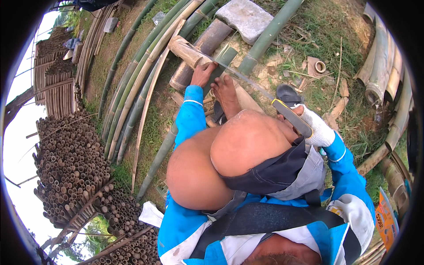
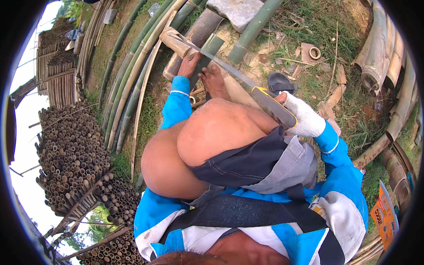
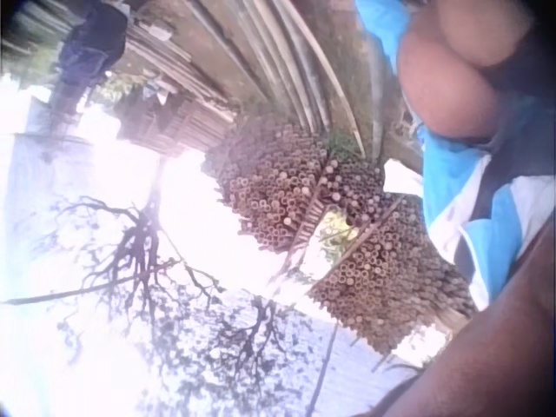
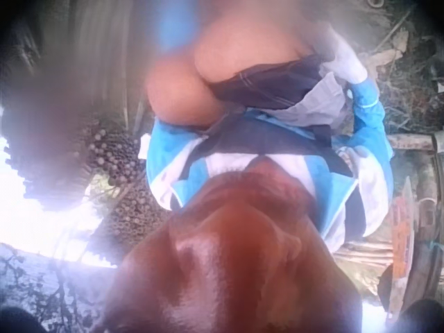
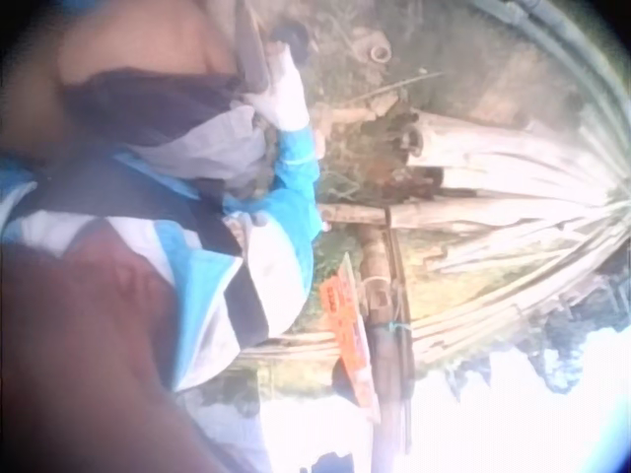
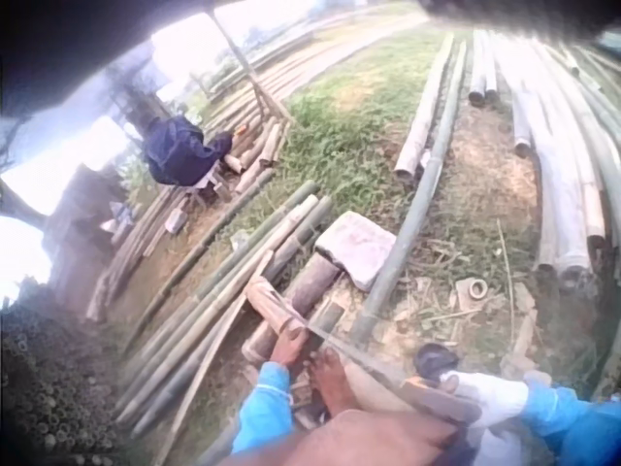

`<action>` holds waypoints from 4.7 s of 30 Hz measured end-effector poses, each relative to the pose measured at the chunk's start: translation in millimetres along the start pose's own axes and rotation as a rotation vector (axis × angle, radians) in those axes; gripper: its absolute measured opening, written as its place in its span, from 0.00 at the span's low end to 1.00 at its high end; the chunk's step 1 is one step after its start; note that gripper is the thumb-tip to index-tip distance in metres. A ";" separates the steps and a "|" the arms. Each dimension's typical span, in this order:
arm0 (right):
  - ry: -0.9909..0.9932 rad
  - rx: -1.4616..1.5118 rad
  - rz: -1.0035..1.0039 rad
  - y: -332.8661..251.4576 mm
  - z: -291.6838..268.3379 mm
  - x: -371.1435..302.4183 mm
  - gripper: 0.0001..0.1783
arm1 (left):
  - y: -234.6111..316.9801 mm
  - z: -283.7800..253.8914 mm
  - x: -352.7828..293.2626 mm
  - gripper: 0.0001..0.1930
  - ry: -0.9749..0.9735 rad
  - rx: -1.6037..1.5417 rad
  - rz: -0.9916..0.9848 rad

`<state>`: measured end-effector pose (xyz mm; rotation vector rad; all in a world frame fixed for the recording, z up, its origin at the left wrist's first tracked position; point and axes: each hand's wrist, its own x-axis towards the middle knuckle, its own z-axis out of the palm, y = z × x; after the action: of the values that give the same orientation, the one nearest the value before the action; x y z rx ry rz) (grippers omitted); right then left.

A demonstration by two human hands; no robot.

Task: The person selects long bamboo poles from a pile, positions them on a wooden support, and uses a hand saw to cut them into shorter sections. The cut pieces are placed on the ground nearby.

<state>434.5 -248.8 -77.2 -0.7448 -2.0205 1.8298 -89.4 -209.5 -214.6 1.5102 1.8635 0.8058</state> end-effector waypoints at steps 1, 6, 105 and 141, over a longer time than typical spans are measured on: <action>0.006 -0.007 0.027 2.5 -0.6 -1.4 0.33 | 3.4 4.2 15.4 0.25 -0.021 -0.001 -0.018; 0.023 -0.025 -0.027 -1.3 -0.6 -1.0 0.33 | 16.3 9.0 10.6 0.28 -0.111 -0.127 -0.230; 0.538 0.295 -0.038 -116.2 -200.8 239.9 0.30 | 39.1 -206.5 -69.4 0.24 1.021 -1.276 -0.082; 0.245 0.719 0.259 2.5 -211.9 296.7 0.29 | 77.1 -257.0 214.7 0.14 0.603 1.097 -0.180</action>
<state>310.7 94.0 -84.4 -0.9574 -1.0254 2.2570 -276.1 -7.2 -8.8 1.7252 3.1461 0.0736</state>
